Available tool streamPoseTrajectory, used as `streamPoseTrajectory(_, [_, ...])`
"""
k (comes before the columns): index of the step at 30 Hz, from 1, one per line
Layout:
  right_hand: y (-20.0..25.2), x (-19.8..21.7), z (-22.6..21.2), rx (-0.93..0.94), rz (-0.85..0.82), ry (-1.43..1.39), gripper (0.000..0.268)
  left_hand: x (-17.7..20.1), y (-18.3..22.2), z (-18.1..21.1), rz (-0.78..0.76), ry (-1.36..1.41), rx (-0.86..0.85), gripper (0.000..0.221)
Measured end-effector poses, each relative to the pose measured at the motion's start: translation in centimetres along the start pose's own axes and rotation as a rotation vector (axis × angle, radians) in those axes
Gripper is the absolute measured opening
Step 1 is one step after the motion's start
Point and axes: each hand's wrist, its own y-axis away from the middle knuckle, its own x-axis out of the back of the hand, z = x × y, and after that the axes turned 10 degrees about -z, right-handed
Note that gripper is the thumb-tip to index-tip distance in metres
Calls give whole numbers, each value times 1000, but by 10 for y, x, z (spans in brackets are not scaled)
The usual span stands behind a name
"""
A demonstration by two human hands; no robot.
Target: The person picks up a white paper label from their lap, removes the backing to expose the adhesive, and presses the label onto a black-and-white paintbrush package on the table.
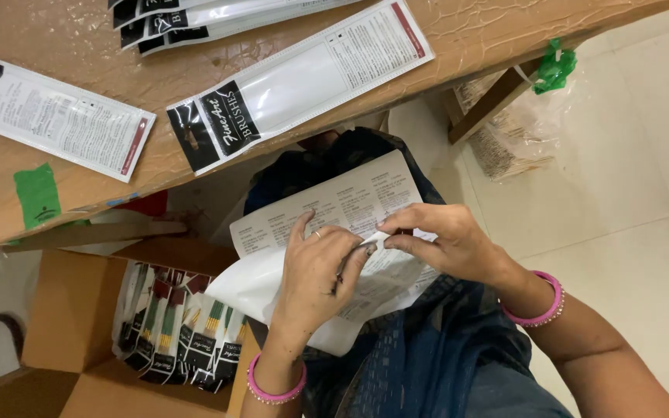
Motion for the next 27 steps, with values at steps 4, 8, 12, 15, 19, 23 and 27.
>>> streamPoseTrajectory(4, [0,2,0,-12,-7,-65,29,-2,-4,2,-1,0,18,9])
streamPoseTrajectory(8, [-4,5,-4,-25,-50,-101,31,-3,-5,4,-15,-31,-5,10])
streamPoseTrajectory(12, [-3,5,-5,-23,-58,-78,26,-6,-5,2,-14,-55,-16,13])
streamPoseTrajectory(15, [0,3,-1,-10,-44,16,26,-8,-7,0,-17,-41,-1,19])
streamPoseTrajectory(19, [2,1,0,129,9,206,23,-10,-8,-2,-10,-5,24,30])
streamPoseTrajectory(23, [-6,5,-11,153,54,172,28,-10,-8,-2,-7,17,26,25])
streamPoseTrajectory(27, [-11,7,-18,168,-3,362,26,-12,-8,-2,7,11,49,26])
